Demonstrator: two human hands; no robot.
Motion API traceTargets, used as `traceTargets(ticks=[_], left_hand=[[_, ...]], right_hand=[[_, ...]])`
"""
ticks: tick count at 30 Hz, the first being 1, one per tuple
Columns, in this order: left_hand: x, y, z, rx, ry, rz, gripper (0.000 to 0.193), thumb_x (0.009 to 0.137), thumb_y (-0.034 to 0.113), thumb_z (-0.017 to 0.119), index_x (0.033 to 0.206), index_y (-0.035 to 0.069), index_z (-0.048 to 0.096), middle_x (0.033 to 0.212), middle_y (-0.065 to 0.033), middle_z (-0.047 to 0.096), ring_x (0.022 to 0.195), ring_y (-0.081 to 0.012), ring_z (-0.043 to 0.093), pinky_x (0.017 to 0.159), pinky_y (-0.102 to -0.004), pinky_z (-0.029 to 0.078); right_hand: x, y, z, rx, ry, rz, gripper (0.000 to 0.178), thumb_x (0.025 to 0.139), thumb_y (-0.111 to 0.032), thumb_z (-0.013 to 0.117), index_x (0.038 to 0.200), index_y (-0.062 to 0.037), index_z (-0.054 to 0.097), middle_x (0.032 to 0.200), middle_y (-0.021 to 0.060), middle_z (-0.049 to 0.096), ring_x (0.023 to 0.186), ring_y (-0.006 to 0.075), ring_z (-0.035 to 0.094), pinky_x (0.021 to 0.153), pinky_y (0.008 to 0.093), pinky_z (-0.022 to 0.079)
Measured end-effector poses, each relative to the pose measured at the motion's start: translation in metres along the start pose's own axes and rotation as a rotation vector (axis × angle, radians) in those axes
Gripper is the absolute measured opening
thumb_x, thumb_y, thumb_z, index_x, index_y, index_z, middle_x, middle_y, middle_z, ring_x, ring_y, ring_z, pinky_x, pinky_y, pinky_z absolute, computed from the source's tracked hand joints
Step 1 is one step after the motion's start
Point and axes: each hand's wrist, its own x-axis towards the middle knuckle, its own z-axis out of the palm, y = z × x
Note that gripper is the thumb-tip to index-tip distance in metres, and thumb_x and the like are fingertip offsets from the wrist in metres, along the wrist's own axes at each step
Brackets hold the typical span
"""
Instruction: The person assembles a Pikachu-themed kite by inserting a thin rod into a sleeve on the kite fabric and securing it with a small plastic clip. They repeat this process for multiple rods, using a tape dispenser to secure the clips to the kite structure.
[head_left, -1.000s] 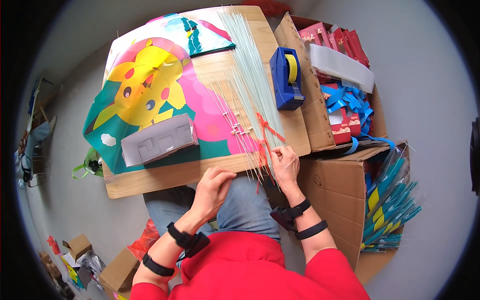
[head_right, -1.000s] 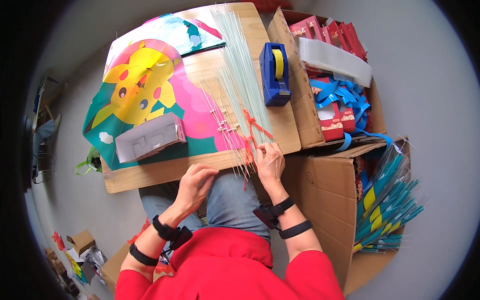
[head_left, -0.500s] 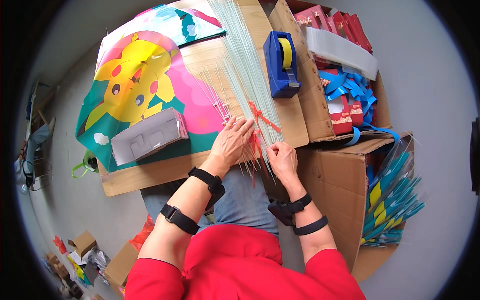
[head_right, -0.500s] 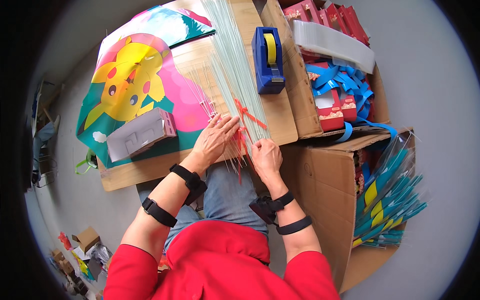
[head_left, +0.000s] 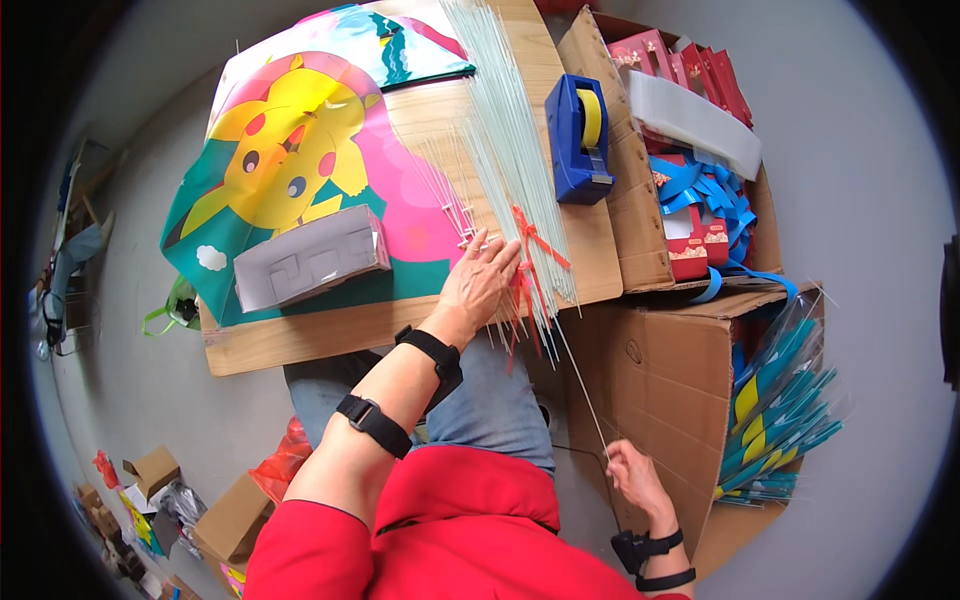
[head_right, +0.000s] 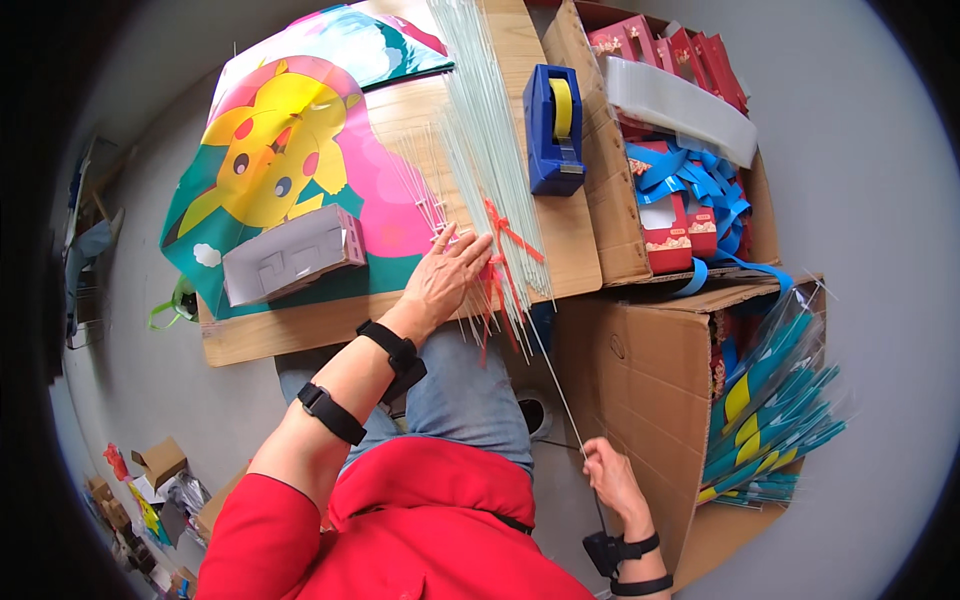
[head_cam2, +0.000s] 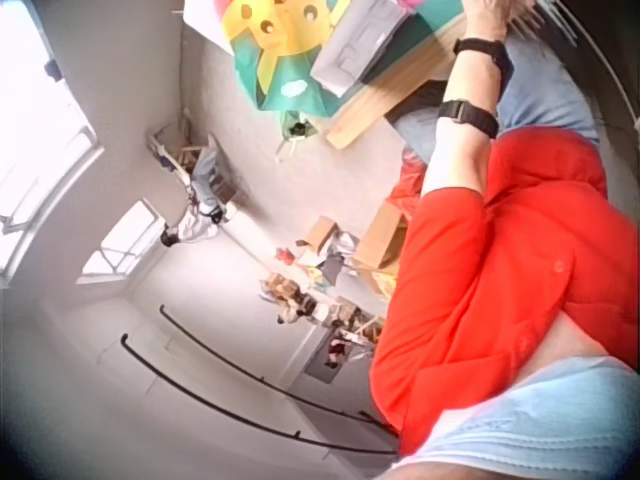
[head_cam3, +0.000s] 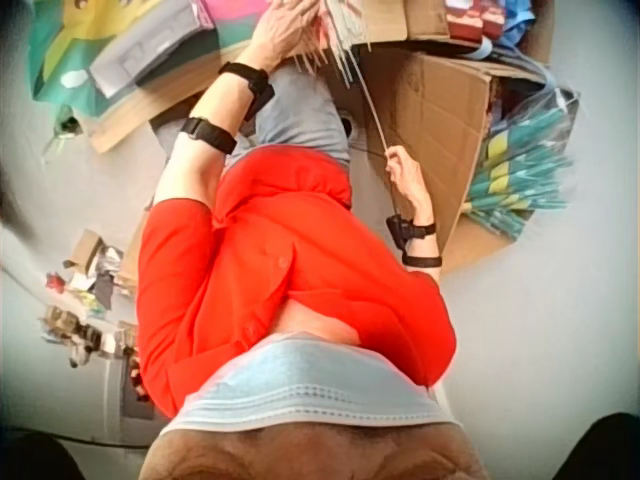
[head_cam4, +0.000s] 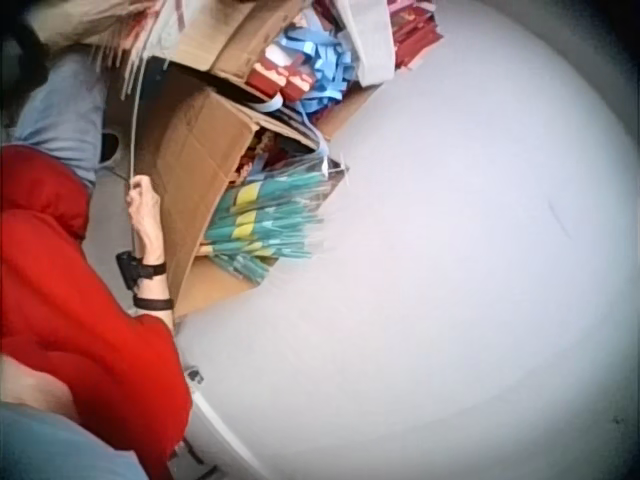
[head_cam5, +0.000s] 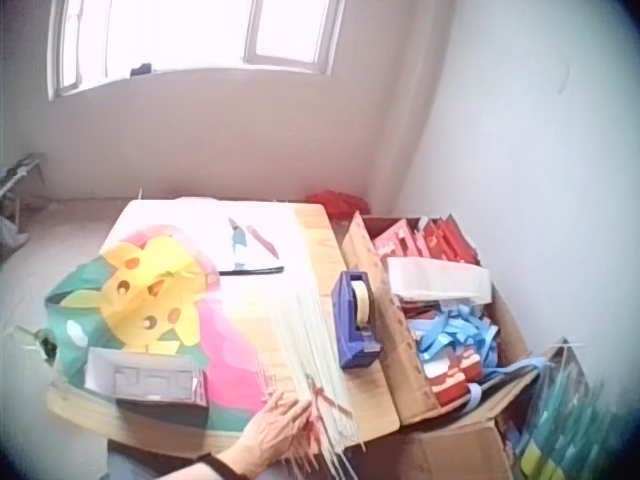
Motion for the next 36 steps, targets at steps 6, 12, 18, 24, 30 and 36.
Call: traceTargets(ticks=[6,12,18,24,30,36], left_hand=[[-0.016,-0.013,-0.023,-0.276,0.333,0.003,0.055,0.083,0.0,0.049,0.137,0.008,0.047,0.146,-0.0086,0.042,0.133,-0.0263,0.041,0.116,-0.0439,0.025],[-0.096,-0.003,-0.099,-1.82,0.138,-0.111,0.034,0.095,0.012,0.059,0.127,0.002,0.055,0.099,-0.0053,0.066,0.077,-0.0043,0.057,0.071,-0.0241,0.051],[-0.169,0.0,-0.087,-1.798,0.305,-0.376,0.02,0.099,0.01,0.051,0.111,0.0,0.064,0.082,-0.0037,0.065,0.069,-0.0075,0.062,0.063,-0.0223,0.052],[-0.198,0.026,-0.056,-1.529,0.545,-0.34,0.016,0.089,0.002,0.055,0.104,-0.002,0.061,0.084,-0.0143,0.064,0.075,-0.0298,0.063,0.071,-0.0354,0.052],[-0.203,-0.052,-0.094,-1.192,0.597,-0.41,0.016,0.085,0.01,0.067,0.098,0.001,0.067,0.098,-0.0144,0.065,0.093,-0.0306,0.064,0.08,-0.0374,0.053],[-0.191,-0.174,-0.085,-1.08,0.427,-0.516,0.013,0.083,0.001,0.066,0.095,0.002,0.066,0.089,-0.0114,0.065,0.081,-0.0275,0.065,0.071,-0.0348,0.051]], right_hand=[[-0.012,-0.024,0.007,0.087,0.057,-0.094,0.006,0.09,0.001,0.048,0.093,-0.0007,0.054,0.074,0.0082,0.058,0.059,0.0144,0.056,0.058,0.0285,0.048],[0.048,-0.133,0.029,-0.093,-0.036,-0.481,0.007,0.087,0.003,0.056,0.092,-0.0016,0.056,0.079,0.0111,0.06,0.066,0.0232,0.061,0.06,0.0322,0.049],[0.081,-0.226,0.061,-0.392,0.051,-0.948,0.038,0.079,0.0,0.066,0.116,-0.0003,0.058,0.102,0.0176,0.064,0.095,0.0351,0.062,0.082,0.0396,0.05],[0.086,-0.307,0.108,-0.027,-0.287,-1.036,0.032,0.082,-0.003,0.066,0.114,0.0005,0.062,0.109,0.0151,0.067,0.101,0.0316,0.064,0.089,0.0376,0.05],[0.098,-0.305,0.116,0.523,-0.054,-0.684,0.014,0.101,-0.009,0.046,0.105,-0.001,0.056,0.083,0.0138,0.067,0.062,0.0143,0.061,0.059,0.025,0.049],[0.179,-0.339,0.12,0.587,0.078,-0.288,0.012,0.095,-0.007,0.057,0.104,-0.0027,0.052,0.08,0.0016,0.056,0.058,-0.0008,0.041,0.05,0.0147,0.033]])
